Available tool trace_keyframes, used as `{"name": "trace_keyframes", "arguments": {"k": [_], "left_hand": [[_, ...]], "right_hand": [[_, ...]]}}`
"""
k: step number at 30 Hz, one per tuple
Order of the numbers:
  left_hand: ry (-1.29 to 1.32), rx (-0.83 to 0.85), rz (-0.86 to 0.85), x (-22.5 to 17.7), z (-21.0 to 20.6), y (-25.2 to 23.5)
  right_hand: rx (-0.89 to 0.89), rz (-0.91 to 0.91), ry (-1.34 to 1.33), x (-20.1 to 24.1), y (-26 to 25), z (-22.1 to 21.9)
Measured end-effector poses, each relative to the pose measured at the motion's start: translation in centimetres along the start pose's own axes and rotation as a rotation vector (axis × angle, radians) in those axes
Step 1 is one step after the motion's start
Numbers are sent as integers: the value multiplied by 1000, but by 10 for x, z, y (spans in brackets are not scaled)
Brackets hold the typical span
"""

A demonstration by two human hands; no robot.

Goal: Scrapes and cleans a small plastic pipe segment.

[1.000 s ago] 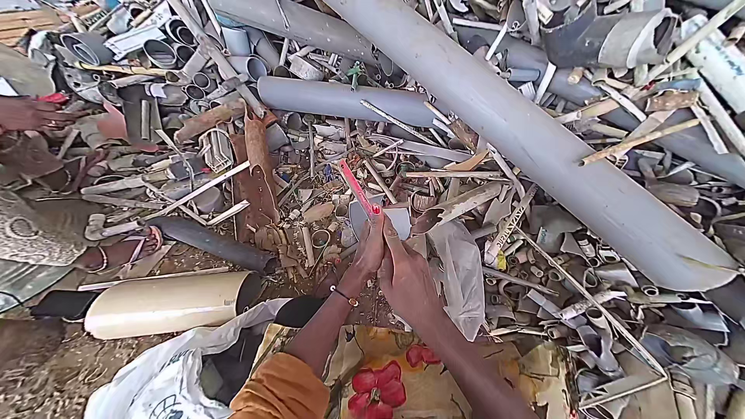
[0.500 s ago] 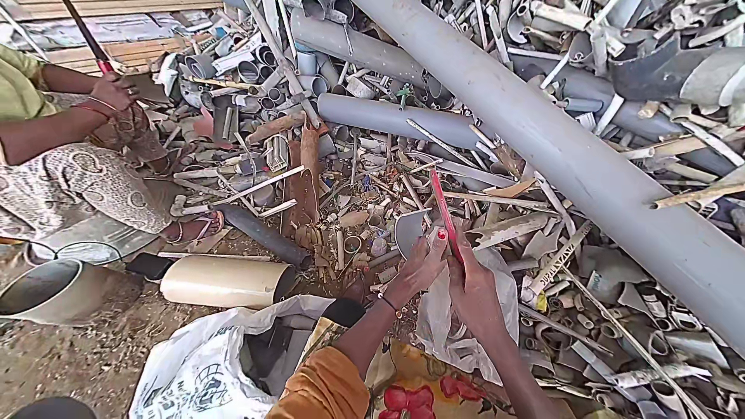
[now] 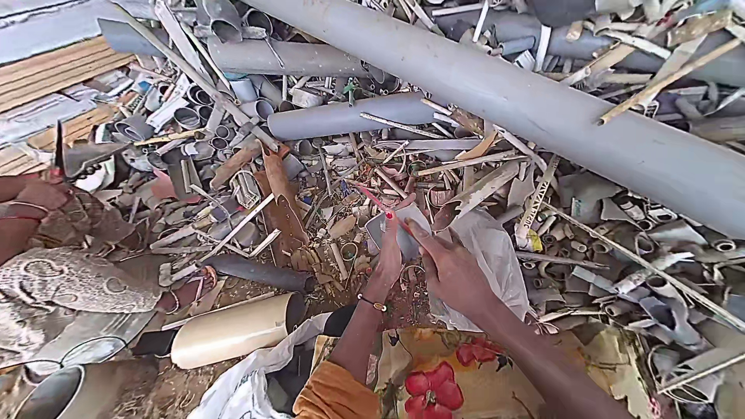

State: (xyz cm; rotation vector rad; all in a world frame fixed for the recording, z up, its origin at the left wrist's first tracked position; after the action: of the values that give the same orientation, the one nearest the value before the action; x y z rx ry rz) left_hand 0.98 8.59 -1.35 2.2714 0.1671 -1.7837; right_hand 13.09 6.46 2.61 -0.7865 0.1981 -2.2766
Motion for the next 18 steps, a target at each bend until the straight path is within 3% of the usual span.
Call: {"name": "trace_keyframes", "arguments": {"k": [3, 6, 8, 13, 18], "left_hand": [[196, -33, 32, 6, 2, -7], [394, -145, 165, 16, -3, -8], [394, -168, 197, 20, -7, -7], [445, -156, 124, 16, -5, -12], [530, -233, 319, 28, -4, -3]], "right_hand": [[19, -19, 46, 7, 0, -8], [-7, -180, 85, -17, -5, 1], [66, -259, 119, -20, -5, 1], [66, -94, 176, 6, -1, -16], [-51, -187, 166, -28, -6, -2]]}}
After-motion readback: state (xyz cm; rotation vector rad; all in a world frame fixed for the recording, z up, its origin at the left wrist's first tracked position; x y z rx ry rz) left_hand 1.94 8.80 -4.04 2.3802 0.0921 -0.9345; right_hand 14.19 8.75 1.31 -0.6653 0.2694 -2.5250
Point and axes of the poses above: each hand's wrist, its own y-axis away from the middle knuckle, its own z-axis out of the back of the hand, x = y × z, the point moved 8 cm from there along -y, towards the middle knuckle, and after that the axes turned 10 degrees about z, right-handed, at the moved point
